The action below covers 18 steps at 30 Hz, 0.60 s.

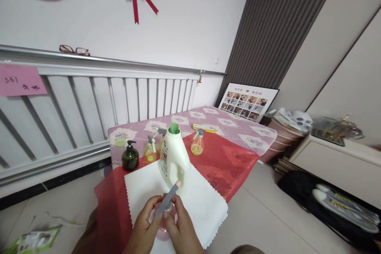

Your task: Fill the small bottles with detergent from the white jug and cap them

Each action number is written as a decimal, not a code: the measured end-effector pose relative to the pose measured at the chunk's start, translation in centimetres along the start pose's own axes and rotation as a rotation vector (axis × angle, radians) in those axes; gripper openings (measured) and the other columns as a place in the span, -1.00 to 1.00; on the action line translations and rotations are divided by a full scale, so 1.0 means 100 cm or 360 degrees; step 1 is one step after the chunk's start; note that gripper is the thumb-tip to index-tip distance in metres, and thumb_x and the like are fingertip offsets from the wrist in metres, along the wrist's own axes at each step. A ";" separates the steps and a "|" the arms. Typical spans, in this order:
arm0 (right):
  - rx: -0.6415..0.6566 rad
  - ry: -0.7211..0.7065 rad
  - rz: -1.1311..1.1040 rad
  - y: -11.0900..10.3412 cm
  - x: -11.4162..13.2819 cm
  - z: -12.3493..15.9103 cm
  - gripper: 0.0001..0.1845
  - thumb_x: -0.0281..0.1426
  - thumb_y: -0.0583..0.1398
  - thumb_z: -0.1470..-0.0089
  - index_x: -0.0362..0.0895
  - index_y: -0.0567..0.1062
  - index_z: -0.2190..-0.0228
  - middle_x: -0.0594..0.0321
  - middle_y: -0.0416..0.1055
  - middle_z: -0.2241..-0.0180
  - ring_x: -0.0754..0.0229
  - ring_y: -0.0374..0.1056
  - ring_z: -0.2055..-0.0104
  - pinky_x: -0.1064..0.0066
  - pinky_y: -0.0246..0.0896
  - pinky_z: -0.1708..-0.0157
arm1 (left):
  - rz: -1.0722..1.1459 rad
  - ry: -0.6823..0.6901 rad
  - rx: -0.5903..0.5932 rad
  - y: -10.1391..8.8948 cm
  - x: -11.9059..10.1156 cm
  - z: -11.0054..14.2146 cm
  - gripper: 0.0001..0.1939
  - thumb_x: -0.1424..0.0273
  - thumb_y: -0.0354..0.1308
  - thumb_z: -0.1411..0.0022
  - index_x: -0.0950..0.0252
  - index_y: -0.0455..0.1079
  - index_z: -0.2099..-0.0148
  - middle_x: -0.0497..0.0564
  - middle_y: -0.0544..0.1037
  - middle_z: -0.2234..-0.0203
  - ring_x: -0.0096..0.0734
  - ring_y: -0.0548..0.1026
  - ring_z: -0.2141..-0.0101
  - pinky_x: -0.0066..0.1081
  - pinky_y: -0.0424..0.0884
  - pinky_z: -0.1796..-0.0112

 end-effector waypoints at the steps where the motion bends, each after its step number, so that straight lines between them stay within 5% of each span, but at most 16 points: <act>1: -0.0023 0.0003 -0.0013 0.001 -0.003 0.000 -0.64 -0.32 0.12 -0.27 -0.09 0.40 -0.08 0.01 0.51 -0.09 -0.02 0.41 -0.15 0.12 0.27 -0.20 | -0.0002 0.0018 -0.0010 0.000 0.003 0.000 -0.60 0.29 0.07 -0.34 0.20 0.32 -0.20 0.13 0.50 -0.19 -0.20 0.45 -0.21 -0.21 0.37 -0.24; 12: -0.0671 0.0120 -0.0341 0.012 -0.041 0.000 -0.60 -0.28 0.31 0.00 -0.04 0.49 0.07 0.11 0.62 0.11 -0.04 0.55 0.02 0.17 0.47 -0.01 | -0.0069 0.0269 -0.0233 0.009 0.017 0.004 -0.62 0.23 0.05 -0.36 0.19 0.35 -0.17 0.16 0.52 -0.14 -0.16 0.48 -0.16 -0.09 0.39 -0.22; 18: -0.0796 0.0148 -0.0361 0.015 -0.038 0.002 -0.57 -0.21 0.35 0.05 -0.05 0.53 0.11 0.11 0.64 0.13 -0.07 0.55 0.04 0.18 0.50 0.04 | -0.0035 0.0248 -0.0224 0.011 0.014 0.002 -0.65 0.19 0.05 -0.37 0.19 0.37 -0.12 0.16 0.55 -0.08 -0.14 0.50 -0.12 -0.06 0.42 -0.19</act>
Point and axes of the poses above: each hand's wrist, its own z-axis away from the middle knuckle, its own y-axis out of the palm, x = y × z, the point moved 6 cm from there along -z, towards the middle knuckle
